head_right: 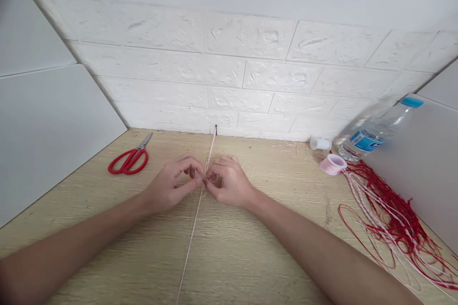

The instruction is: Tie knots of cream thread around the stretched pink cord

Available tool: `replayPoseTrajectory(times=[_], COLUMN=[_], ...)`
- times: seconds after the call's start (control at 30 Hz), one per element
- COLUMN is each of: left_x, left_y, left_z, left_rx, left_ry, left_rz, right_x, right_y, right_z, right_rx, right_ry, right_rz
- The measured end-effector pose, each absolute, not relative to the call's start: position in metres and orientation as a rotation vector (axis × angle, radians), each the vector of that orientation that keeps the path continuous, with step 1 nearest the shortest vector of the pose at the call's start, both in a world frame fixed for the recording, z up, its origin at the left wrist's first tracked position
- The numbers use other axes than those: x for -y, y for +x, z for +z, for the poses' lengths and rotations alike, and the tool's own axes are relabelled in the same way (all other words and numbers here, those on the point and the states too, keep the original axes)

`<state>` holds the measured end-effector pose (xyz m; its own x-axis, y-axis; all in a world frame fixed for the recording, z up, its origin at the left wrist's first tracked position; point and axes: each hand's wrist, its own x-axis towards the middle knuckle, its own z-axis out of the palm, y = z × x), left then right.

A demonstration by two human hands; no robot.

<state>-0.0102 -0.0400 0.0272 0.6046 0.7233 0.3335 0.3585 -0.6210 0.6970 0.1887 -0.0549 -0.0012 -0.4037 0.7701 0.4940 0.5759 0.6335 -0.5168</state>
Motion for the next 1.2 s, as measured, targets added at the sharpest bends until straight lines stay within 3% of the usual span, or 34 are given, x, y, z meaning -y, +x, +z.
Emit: replayPoseTrajectory(times=[0.4,0.67,0.93,1.2], left_x=[0.029,0.018,0.014,0.012], left_y=[-0.012,-0.021,-0.024,-0.026], left_z=[0.021,0.018,0.021,0.021], left_rx=[-0.883,-0.916,-0.828,-0.711], left_ry=[2.128,2.222,2.383,2.442], left_rz=[0.733,0.663,0.569,0.441], right_x=[0.055,0.057,0.048,0.042], right_y=[0.195,0.208,0.206,0.199], right_z=[-0.005,-0.008,-0.004,-0.004], right_rx=[1.941,1.624,1.508,1.938], right_ry=[-0.83,-0.82,-1.218,-1.457], right_rz=[0.273,0.478,0.423,0.281])
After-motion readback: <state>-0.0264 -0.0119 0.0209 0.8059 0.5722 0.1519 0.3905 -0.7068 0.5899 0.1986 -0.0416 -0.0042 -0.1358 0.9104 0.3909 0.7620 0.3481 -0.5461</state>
